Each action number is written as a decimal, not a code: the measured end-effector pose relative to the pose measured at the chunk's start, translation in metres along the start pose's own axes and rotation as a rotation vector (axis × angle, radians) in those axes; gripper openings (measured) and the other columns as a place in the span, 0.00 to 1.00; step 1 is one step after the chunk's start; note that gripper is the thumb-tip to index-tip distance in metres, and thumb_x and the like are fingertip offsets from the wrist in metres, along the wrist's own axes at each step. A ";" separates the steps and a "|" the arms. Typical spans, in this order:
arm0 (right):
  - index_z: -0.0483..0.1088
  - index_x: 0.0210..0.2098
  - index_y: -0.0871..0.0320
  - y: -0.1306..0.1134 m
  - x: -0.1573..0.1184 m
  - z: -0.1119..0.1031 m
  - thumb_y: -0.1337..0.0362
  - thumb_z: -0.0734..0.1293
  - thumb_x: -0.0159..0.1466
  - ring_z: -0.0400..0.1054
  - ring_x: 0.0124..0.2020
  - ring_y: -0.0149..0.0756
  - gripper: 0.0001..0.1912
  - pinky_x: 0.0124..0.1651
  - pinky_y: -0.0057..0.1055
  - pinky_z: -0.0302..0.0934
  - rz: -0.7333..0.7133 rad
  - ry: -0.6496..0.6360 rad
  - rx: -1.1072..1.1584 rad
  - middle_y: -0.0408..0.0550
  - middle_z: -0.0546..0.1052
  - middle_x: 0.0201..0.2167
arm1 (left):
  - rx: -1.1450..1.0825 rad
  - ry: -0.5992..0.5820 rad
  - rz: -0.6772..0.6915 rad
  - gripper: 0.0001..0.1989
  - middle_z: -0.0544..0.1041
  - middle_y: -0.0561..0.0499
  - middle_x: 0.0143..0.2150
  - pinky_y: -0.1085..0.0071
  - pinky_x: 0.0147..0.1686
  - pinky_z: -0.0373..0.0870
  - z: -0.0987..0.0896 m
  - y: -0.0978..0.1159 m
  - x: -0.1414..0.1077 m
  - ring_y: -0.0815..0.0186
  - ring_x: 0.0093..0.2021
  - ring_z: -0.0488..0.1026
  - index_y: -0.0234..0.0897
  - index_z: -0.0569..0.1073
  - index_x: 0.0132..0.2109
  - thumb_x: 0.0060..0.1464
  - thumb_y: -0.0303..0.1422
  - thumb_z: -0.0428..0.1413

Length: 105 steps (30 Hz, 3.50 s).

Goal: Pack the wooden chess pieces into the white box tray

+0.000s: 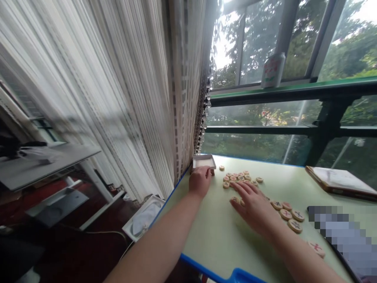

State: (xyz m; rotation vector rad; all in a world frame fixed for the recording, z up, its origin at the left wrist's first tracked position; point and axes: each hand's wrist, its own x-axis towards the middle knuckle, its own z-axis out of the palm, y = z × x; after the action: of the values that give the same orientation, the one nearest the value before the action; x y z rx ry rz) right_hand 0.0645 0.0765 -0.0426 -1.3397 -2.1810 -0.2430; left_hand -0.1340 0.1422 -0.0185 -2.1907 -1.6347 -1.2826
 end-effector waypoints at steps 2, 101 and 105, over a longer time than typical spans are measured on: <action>0.60 0.59 0.55 -0.011 0.009 0.000 0.53 0.57 0.63 0.57 0.59 0.48 0.27 0.57 0.47 0.55 0.024 -0.005 -0.017 0.51 0.67 0.57 | 0.029 0.122 -0.087 0.13 0.78 0.44 0.38 0.64 0.45 0.67 -0.004 -0.003 0.002 0.60 0.42 0.72 0.34 0.75 0.42 0.55 0.26 0.47; 0.78 0.37 0.53 0.047 0.012 -0.031 0.61 0.61 0.59 0.63 0.50 0.43 0.14 0.54 0.40 0.56 0.194 -0.158 0.194 0.47 0.76 0.46 | -0.213 -0.583 0.139 0.24 0.61 0.55 0.16 0.73 0.23 0.50 -0.002 0.056 -0.020 0.72 0.21 0.57 0.34 0.67 0.18 0.56 0.44 0.45; 0.78 0.37 0.53 0.047 0.013 -0.029 0.62 0.60 0.60 0.63 0.50 0.43 0.15 0.54 0.40 0.56 0.174 -0.196 0.196 0.46 0.77 0.45 | -0.112 -0.515 0.191 0.27 0.62 0.54 0.17 0.72 0.23 0.47 -0.002 0.070 -0.004 0.71 0.21 0.58 0.34 0.67 0.19 0.55 0.50 0.44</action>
State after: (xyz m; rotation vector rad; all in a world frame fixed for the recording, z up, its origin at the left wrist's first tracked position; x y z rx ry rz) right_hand 0.1111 0.0963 -0.0181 -1.4801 -2.1625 0.1715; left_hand -0.0766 0.1092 0.0058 -2.8392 -1.4666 -0.8199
